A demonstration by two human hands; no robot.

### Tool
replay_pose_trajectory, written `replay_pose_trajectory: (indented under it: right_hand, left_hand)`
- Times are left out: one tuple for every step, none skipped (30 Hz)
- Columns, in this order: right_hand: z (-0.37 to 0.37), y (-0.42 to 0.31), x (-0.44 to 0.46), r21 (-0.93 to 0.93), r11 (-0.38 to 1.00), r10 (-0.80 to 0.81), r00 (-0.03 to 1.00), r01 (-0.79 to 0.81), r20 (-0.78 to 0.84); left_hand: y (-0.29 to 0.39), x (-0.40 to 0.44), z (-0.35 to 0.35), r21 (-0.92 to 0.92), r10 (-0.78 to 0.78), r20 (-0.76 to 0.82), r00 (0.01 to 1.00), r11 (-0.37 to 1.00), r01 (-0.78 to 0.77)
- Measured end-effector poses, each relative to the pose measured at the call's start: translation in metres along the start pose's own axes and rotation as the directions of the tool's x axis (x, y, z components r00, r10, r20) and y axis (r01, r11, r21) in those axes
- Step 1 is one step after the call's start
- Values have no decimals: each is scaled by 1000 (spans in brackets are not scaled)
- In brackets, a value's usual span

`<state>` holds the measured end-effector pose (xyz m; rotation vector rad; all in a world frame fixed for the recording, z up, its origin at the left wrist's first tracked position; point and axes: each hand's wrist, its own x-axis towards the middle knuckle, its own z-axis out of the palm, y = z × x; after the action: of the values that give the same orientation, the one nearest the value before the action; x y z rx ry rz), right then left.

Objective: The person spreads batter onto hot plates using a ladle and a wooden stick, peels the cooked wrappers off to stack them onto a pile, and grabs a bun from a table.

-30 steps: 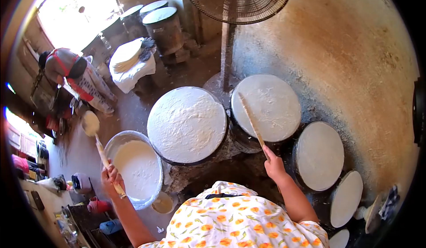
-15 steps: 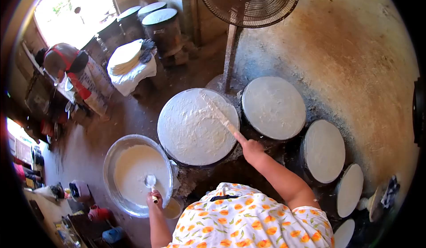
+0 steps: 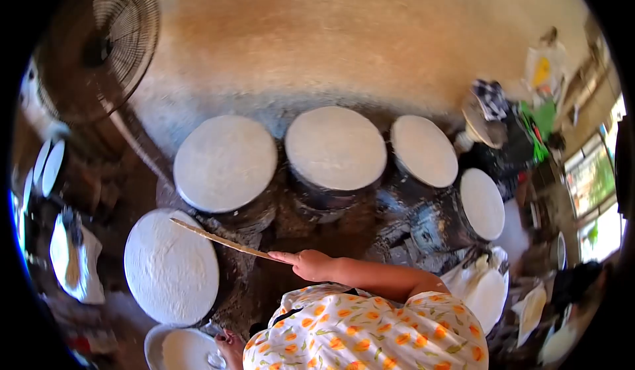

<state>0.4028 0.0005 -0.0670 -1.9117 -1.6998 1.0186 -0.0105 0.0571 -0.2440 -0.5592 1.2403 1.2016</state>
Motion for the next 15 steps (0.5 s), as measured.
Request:
replay_pose_trajectory:
  right_hand:
    - [-10, 6, -12, 17, 1000, 16, 999, -16, -39]
    - [-17, 15, -20, 9, 995, 96, 995, -96, -37]
    - [-27, 23, -34, 8, 985, 172, 985, -172, -27]
    - [-33, 45, -51, 28, 984, 178, 982, -177, -55]
    - [-33, 64, -66, 62, 983, 178, 975, -171, -131]
    - [-35, 84, -83, 96, 982, 177, 963, -160, -205]
    - [-38, 104, -102, 117, 979, 188, 956, -166, -224]
    - [-41, 124, -123, 157, 977, 187, 933, -144, -307]
    - [-45, 142, -143, 192, 975, 184, 903, -116, -388]
    - [-51, 157, -164, 210, 971, 193, 894, -115, -404]
    - [-57, 170, -187, 233, 969, 195, 837, -84, -511]
    - [-63, 183, -209, 250, 967, 200, 768, -53, -609]
    - [-70, 194, -229, 263, 963, 209, 757, -51, -619]
    - [-76, 203, -249, 285, 941, 324, 724, -182, -609]
    - [-81, 212, -269, 301, 902, 431, 678, -310, -595]
  left_hand:
    - [-10, -3, 11, 39, -2, 23, 1000, 999, 1]
    - [-21, 5, 22, 120, 19, 126, 992, 992, -34]
    - [-30, 2, 32, 192, 36, 226, 973, 978, -81]
    - [-49, -2, 44, 217, 34, 247, 969, 972, -90]
    - [-65, -6, 57, 271, -4, 298, 955, 959, -80]
    - [-82, -12, 69, 323, -42, 344, 938, 944, -76]
    - [-104, -26, 80, 356, -20, 414, 910, 924, -142]
    - [-127, -40, 92, 380, -27, 423, 906, 913, -151]
    - [-156, -71, 112, 471, -114, 437, 892, 874, -119]
    - [-178, -91, 123, 558, -198, 440, 876, 825, -93]
    - [-189, -52, 123, 634, -290, 561, 776, 752, -178]
    - [-214, -69, 131, 646, -294, 562, 773, 739, -188]
    - [-252, -100, 149, 651, -261, 570, 779, 723, -234]
    - [-288, -130, 164, 652, -224, 578, 785, 705, -280]
    - [-316, -153, 176, 674, -238, 602, 762, 663, -325]
